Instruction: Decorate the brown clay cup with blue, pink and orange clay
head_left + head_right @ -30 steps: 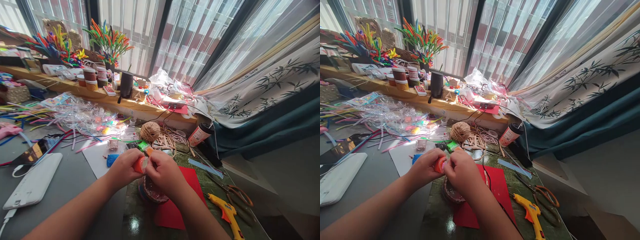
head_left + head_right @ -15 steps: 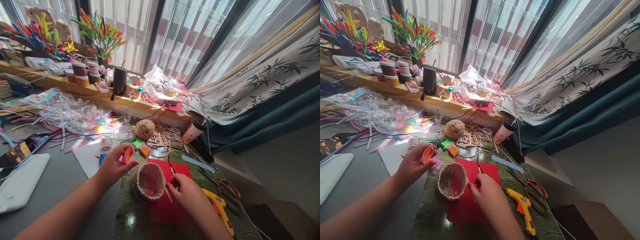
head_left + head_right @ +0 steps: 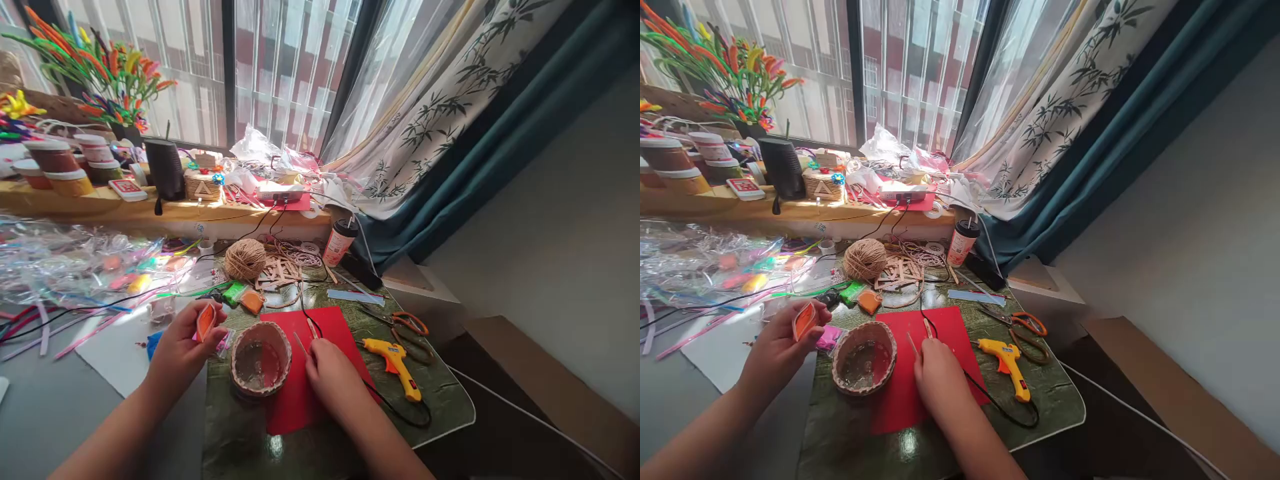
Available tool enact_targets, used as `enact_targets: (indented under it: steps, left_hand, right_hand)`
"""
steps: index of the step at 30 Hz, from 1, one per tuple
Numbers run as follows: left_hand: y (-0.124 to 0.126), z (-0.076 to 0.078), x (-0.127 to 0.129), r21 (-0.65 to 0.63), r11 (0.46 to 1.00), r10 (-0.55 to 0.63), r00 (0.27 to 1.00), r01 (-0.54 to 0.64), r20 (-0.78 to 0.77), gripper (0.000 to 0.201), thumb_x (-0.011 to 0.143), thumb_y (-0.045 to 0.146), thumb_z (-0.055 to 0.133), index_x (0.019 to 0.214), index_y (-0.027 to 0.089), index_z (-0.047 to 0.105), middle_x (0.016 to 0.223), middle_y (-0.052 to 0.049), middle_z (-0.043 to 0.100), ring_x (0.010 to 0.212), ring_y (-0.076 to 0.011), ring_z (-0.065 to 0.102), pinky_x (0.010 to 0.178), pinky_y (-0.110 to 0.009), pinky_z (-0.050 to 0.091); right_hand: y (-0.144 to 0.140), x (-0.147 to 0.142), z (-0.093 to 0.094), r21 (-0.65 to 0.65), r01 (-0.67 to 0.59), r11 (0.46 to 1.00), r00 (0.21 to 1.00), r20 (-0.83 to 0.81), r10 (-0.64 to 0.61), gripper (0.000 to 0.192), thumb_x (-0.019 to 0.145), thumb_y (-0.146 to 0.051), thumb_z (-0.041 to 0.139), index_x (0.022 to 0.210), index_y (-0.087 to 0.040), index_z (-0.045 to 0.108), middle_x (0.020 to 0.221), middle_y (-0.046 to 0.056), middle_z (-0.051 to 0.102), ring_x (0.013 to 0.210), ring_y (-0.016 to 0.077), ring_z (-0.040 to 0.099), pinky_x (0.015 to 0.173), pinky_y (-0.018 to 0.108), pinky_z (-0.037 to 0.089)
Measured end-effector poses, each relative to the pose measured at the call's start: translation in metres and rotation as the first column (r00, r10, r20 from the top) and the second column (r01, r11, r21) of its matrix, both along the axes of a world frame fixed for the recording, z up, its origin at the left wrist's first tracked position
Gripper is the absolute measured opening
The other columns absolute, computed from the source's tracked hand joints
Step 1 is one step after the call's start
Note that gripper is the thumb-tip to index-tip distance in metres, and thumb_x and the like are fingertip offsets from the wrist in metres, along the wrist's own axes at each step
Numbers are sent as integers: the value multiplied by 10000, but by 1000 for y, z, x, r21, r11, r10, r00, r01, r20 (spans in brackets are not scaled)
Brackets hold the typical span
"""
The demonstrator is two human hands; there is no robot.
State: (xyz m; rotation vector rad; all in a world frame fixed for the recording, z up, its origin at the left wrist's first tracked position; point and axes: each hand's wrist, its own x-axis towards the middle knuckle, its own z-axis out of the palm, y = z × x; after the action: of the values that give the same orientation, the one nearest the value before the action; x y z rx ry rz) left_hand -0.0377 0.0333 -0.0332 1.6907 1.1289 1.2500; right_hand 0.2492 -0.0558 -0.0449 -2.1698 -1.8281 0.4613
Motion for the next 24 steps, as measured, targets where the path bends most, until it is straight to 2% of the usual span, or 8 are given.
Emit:
enact_targets:
  steps: [2, 4, 6, 9, 12, 16, 20, 24]
  left_hand:
    - [-1, -2, 1, 10, 1000, -16, 1000, 16, -15, 453, 872, 627, 803, 1092, 244, 701, 978, -67, 794, 869, -281, 777, 708, -348, 641]
    - [-3, -1, 2, 45, 998, -41, 999, 43, -33, 404, 923, 590, 757, 1123, 245, 700, 990, -67, 790, 882, -275, 772, 734, -350, 638]
    - [-6, 1, 4, 91, 992, -80, 994, 87, -72, 349, 974, 550, 701, 1144, 244, 704, 966, -59, 774, 847, -257, 755, 735, -343, 625]
    - [-10, 6, 6, 131, 974, -160, 972, 184, -173, 274, 1002, 494, 669, 1104, 243, 711, 873, -32, 747, 743, -222, 715, 689, -318, 591]
    - [-13, 10, 6, 189, 953, -184, 948, 237, -261, 249, 973, 461, 701, 1094, 244, 715, 868, -34, 776, 744, -227, 734, 693, -314, 580]
    - [-17, 12, 6, 272, 928, -159, 932, 253, -326, 255, 945, 456, 732, 1090, 246, 720, 910, -52, 804, 775, -239, 755, 719, -322, 583]
    - [-19, 14, 7, 308, 909, -163, 920, 280, -355, 228, 968, 441, 719, 1089, 247, 718, 894, -45, 802, 755, -228, 748, 695, -305, 564]
    - [-20, 18, 7, 321, 912, -144, 932, 255, -332, 218, 998, 437, 682, 1064, 232, 710, 875, -45, 796, 725, -216, 736, 664, -292, 537]
  right_hand:
    - [-3, 3, 7, 61, 10, 998, 999, -52, -7, 227, 998, -78, 542, 835, -235, 569, 894, 97, 759, 825, 263, 738, 704, 330, 499]
    - [-9, 4, 18, 184, 21, 983, 983, -182, 13, 196, 1081, -187, 457, 935, -232, 581, 859, 66, 738, 759, 240, 725, 670, 319, 526]
    - [-16, -1, 30, 373, 15, 928, 947, -303, 107, 194, 1111, -272, 426, 1016, -237, 591, 844, 43, 718, 725, 229, 710, 646, 315, 540]
    - [-24, -17, 51, 532, -122, 838, 902, -293, 317, 175, 1112, -243, 435, 1082, -258, 607, 918, 50, 730, 791, 226, 722, 705, 320, 567]
    - [-24, -39, 66, 562, -245, 790, 862, -248, 443, 170, 1101, -184, 452, 1082, -273, 596, 916, 48, 735, 784, 227, 720, 704, 330, 572]
    - [-12, -58, 73, 577, -350, 738, 863, -108, 493, 169, 1085, -142, 465, 1059, -255, 588, 929, 69, 754, 826, 252, 726, 717, 356, 573]
    - [-5, -60, 74, 582, -427, 692, 855, 13, 518, 179, 1088, -135, 457, 1046, -245, 592, 906, 75, 751, 792, 261, 704, 688, 372, 563]
    - [-7, -53, 75, 593, -439, 675, 846, 21, 532, 155, 1081, -137, 496, 1130, -251, 587, 935, 71, 748, 791, 258, 707, 706, 378, 588]
